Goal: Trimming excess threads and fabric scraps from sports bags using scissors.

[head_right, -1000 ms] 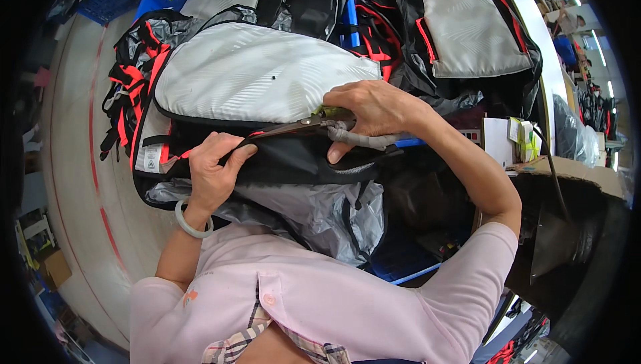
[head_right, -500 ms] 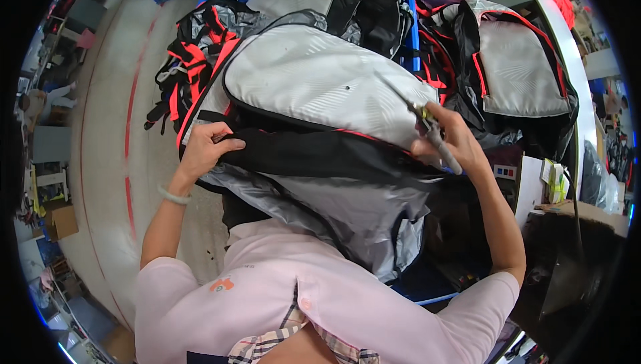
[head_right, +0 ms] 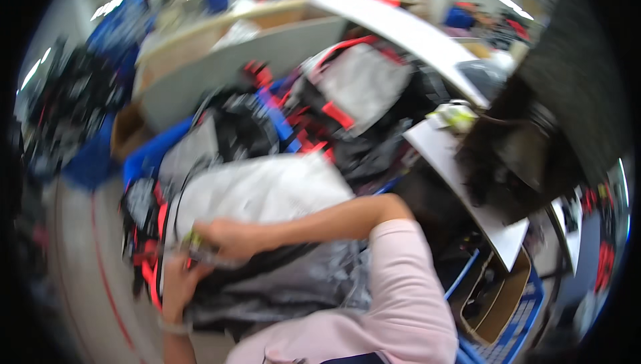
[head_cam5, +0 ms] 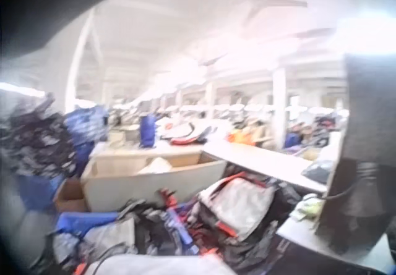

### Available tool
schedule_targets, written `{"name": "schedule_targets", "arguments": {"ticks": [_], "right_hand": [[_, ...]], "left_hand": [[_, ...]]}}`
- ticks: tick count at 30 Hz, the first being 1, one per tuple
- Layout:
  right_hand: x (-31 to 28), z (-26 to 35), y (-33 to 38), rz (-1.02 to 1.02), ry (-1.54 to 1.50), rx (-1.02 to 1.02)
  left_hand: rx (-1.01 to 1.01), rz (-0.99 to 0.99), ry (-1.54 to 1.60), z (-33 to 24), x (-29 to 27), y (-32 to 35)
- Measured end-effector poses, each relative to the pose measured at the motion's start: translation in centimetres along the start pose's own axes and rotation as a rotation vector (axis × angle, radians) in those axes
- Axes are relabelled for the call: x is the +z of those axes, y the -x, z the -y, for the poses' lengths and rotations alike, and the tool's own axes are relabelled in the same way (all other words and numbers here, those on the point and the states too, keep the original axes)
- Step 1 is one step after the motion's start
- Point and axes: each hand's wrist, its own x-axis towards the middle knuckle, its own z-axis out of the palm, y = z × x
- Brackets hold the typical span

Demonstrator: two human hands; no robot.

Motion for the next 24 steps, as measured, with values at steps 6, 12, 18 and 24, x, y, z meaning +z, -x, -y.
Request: {"name": "schedule_targets", "arguments": {"ticks": [6,12,18,24], "right_hand": [[1.9,-1.6,-0.9,-0.089,0.175,-0.089],[2.0,-2.9,-0.2,-0.198,0.304,-0.129],[-4.9,-2.5,2.6,-0.179,0.465,-0.028],[-7.0,-2.5,6.7,0.116,0.533,0.287]], "left_hand": [[0.041,-0.196,-0.172,3.1,1.8,2.1],[0.003,-0.378,-0.140,5.1,3.4,1.3],[-0.035,-0.398,0.012,3.9,2.9,1.8],[-0.085,-0.420,0.016,3.0,2.8,1.3]]}}
